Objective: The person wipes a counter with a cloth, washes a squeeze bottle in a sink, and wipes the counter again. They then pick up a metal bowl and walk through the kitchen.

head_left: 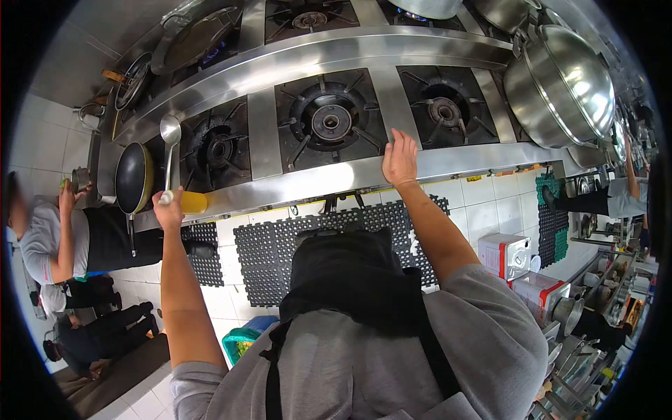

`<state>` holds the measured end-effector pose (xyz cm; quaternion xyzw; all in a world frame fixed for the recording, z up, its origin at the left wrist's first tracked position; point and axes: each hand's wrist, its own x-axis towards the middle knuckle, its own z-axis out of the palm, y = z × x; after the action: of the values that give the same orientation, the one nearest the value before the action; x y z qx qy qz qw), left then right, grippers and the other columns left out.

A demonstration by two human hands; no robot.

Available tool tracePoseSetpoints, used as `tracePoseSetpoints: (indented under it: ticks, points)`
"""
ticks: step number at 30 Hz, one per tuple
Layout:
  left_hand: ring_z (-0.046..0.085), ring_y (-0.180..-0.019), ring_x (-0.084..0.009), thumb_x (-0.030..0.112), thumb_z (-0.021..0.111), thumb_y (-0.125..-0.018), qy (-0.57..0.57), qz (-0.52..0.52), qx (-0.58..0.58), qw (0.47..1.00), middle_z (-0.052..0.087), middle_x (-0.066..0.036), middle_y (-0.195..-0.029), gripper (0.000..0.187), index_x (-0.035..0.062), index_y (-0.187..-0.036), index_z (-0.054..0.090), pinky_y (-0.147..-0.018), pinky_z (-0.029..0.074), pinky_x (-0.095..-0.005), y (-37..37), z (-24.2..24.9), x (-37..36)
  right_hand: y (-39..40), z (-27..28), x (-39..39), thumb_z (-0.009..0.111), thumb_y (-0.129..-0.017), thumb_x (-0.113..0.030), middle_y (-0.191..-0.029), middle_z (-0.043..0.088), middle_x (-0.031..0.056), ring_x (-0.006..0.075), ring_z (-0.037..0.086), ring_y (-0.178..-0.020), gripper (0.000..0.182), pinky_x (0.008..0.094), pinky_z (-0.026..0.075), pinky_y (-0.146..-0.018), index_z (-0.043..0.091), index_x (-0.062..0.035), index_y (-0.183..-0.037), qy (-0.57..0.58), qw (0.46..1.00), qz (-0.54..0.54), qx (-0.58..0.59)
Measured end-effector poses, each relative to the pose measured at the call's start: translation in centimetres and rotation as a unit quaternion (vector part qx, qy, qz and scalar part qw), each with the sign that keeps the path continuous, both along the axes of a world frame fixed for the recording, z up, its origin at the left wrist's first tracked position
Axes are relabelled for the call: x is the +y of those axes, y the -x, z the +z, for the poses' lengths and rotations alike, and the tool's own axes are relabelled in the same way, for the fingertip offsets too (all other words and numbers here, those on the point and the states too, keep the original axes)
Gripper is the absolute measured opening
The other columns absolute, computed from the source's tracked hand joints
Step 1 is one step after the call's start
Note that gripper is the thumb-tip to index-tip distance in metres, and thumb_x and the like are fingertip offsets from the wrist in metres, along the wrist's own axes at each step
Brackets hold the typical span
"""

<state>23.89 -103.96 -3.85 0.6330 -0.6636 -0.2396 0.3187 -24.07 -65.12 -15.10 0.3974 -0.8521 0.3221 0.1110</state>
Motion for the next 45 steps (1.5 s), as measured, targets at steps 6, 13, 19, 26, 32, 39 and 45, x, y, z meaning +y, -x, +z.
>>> tracePoseSetpoints:
  ticks: [6, 13, 19, 26, 32, 39, 45]
  points:
    - [0.063, -0.059, -0.0202, 0.035, 0.087, -0.076, -0.013, -0.002, 0.013, 1.000, 0.066, -0.013, -0.089, 0.065, -0.0004, -0.119, 0.055, -0.041, 0.049, -0.0318, -0.1, 0.0, -0.2, 0.1, -0.5, 0.1, 0.056, -0.091, -0.008, -0.136, 0.051, 0.0178, 0.0373, 0.045, -0.129, 0.052, 0.0488, 0.034, -0.111, 0.043, -0.0033, -0.142, -0.014, 1.000, -0.008, 0.014]
    - [0.063, -0.060, -0.0212, 0.036, 0.088, -0.076, -0.010, 0.001, 0.006, 1.000, 0.066, -0.014, -0.092, 0.065, -0.0005, -0.119, 0.055, -0.042, 0.051, -0.0323, 0.0, 0.0, -0.2, 0.2, -0.8, 0.0, 0.057, -0.091, -0.009, -0.136, 0.050, 0.0179, 0.0371, 0.045, -0.129, 0.053, 0.0488, 0.035, -0.111, 0.043, -0.0034, -0.142, -0.028, 0.999, -0.017, 0.006]
    - [0.064, -0.062, -0.0211, 0.035, 0.087, -0.077, -0.002, -0.005, 0.000, 1.000, 0.066, -0.014, -0.090, 0.064, -0.0009, -0.119, 0.055, -0.042, 0.051, -0.0326, -0.2, 0.0, -0.3, -0.5, 0.8, 0.2, 0.061, -0.095, -0.028, -0.135, 0.050, 0.0221, 0.0411, 0.044, -0.128, 0.057, 0.0519, 0.034, -0.110, 0.044, 0.0000, -0.141, 0.010, 1.000, 0.008, 0.004]
    - [0.063, -0.058, -0.0203, 0.035, 0.087, -0.077, -0.003, 0.002, 0.007, 1.000, 0.066, -0.014, -0.088, 0.064, -0.0011, -0.119, 0.055, -0.041, 0.050, -0.0320, 0.1, 0.2, 0.0, -0.1, 0.1, 0.0, 0.058, -0.098, -0.027, -0.135, 0.050, 0.0218, 0.0406, 0.044, -0.128, 0.053, 0.0516, 0.033, -0.111, 0.044, 0.0003, -0.141, -0.001, 1.000, -0.002, 0.001]
    - [0.061, -0.056, -0.0194, 0.033, 0.087, -0.077, -0.005, 0.000, 0.021, 1.000, 0.066, -0.013, -0.087, 0.063, -0.0017, -0.118, 0.055, -0.039, 0.048, -0.0317, 0.3, 0.2, 0.1, 0.0, -0.2, -0.1, 0.052, -0.099, -0.013, -0.135, 0.051, 0.0191, 0.0381, 0.045, -0.127, 0.045, 0.0494, 0.035, -0.110, 0.044, -0.0013, -0.141, -0.005, 1.000, -0.020, 0.004]
    - [0.060, -0.055, -0.0191, 0.032, 0.087, -0.077, 0.003, 0.001, 0.011, 1.000, 0.065, -0.013, -0.087, 0.063, -0.0020, -0.119, 0.055, -0.040, 0.047, -0.0318, 0.3, 0.3, 0.1, 0.1, -0.7, 0.0, 0.056, -0.089, -0.004, -0.135, 0.051, 0.0182, 0.0379, 0.045, -0.127, 0.056, 0.0492, 0.035, -0.110, 0.042, -0.0021, -0.143, -0.006, 1.000, -0.017, 0.015]
    - [0.059, -0.053, -0.0188, 0.031, 0.087, -0.077, 0.000, 0.009, 0.009, 1.000, 0.065, -0.012, -0.085, 0.062, -0.0017, -0.118, 0.054, -0.040, 0.046, -0.0322, 0.4, 0.4, 0.2, 0.2, -0.8, 0.0, 0.058, -0.084, -0.003, -0.136, 0.050, 0.0180, 0.0379, 0.045, -0.127, 0.062, 0.0492, 0.035, -0.110, 0.042, -0.0028, -0.144, -0.011, 1.000, -0.014, 0.018]
